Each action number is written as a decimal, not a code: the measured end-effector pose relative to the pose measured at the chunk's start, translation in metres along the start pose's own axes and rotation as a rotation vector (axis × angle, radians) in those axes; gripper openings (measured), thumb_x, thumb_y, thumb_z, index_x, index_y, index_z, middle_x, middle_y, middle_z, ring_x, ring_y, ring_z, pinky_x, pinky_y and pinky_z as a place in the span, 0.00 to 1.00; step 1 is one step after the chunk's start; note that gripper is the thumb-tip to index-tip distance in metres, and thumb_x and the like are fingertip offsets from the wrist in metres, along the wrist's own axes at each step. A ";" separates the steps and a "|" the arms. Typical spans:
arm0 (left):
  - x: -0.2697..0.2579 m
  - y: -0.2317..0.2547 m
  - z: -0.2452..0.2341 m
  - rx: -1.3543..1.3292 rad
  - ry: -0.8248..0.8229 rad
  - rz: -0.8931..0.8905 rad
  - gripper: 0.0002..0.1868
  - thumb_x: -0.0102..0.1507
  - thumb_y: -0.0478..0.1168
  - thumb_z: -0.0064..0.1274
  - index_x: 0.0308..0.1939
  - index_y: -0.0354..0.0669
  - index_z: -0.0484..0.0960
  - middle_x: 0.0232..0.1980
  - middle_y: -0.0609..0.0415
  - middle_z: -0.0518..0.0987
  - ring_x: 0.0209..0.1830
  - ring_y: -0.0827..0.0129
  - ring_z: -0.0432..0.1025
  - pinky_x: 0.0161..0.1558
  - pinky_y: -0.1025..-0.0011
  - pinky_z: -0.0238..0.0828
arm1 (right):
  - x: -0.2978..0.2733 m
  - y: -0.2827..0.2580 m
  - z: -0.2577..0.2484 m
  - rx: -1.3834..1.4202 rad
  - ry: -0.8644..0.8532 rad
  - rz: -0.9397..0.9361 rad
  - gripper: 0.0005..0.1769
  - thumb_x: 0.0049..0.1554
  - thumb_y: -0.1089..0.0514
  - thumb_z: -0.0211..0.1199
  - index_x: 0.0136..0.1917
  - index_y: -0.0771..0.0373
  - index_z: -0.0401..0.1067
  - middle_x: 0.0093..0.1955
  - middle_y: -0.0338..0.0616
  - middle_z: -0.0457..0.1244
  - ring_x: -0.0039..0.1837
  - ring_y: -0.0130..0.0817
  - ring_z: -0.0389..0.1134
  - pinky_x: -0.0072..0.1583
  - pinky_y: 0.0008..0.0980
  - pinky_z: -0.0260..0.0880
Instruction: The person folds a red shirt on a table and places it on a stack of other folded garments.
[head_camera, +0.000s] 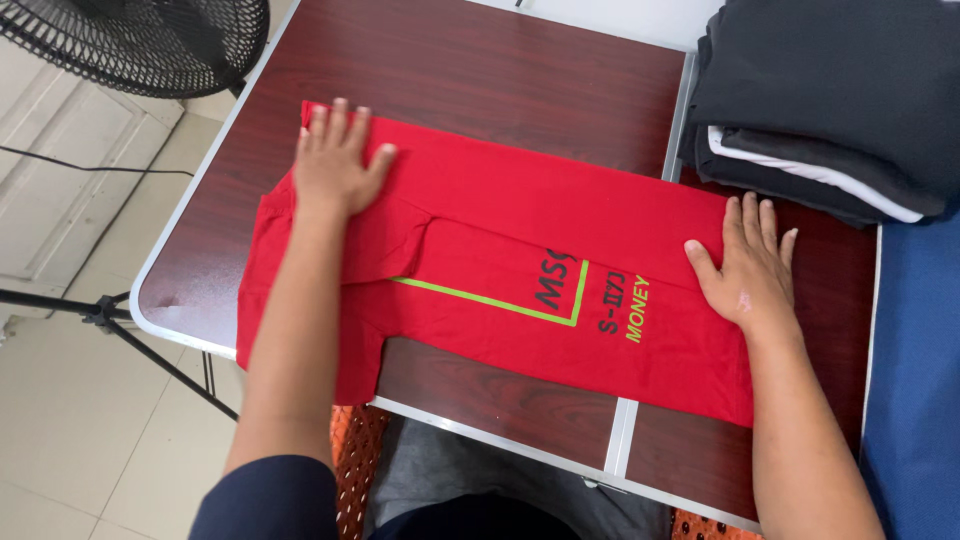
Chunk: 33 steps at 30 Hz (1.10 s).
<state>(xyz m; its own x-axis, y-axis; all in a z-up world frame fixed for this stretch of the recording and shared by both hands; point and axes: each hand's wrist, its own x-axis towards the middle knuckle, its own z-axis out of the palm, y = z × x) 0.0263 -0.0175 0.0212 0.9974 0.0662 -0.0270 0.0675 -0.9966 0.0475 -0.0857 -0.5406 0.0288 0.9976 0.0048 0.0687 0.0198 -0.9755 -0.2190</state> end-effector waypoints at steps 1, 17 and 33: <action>-0.001 -0.012 -0.003 0.022 0.014 -0.015 0.42 0.68 0.71 0.23 0.82 0.60 0.47 0.86 0.58 0.41 0.85 0.62 0.35 0.78 0.45 0.30 | 0.001 0.000 0.000 0.002 0.002 0.002 0.50 0.62 0.34 0.49 0.82 0.70 0.45 0.86 0.61 0.38 0.87 0.52 0.31 0.79 0.63 0.28; 0.048 -0.051 -0.011 -0.371 0.478 -0.300 0.09 0.59 0.49 0.66 0.39 0.52 0.91 0.40 0.49 0.85 0.42 0.48 0.79 0.44 0.53 0.74 | 0.005 0.004 0.000 -0.026 -0.016 -0.004 0.50 0.62 0.33 0.49 0.82 0.70 0.44 0.86 0.60 0.37 0.86 0.53 0.30 0.78 0.64 0.29; 0.054 -0.040 -0.018 -0.195 0.732 0.038 0.10 0.56 0.39 0.66 0.40 0.44 0.88 0.40 0.47 0.85 0.40 0.51 0.78 0.40 0.52 0.72 | -0.004 -0.028 -0.024 -0.143 -0.016 0.037 0.43 0.61 0.39 0.55 0.79 0.69 0.53 0.84 0.58 0.45 0.85 0.53 0.40 0.75 0.72 0.27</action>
<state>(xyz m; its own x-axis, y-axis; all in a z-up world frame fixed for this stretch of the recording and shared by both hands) 0.0778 0.0271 0.0359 0.7557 0.1160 0.6446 -0.0319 -0.9765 0.2131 -0.0916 -0.5188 0.0582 0.9985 -0.0289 0.0472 -0.0250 -0.9965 -0.0803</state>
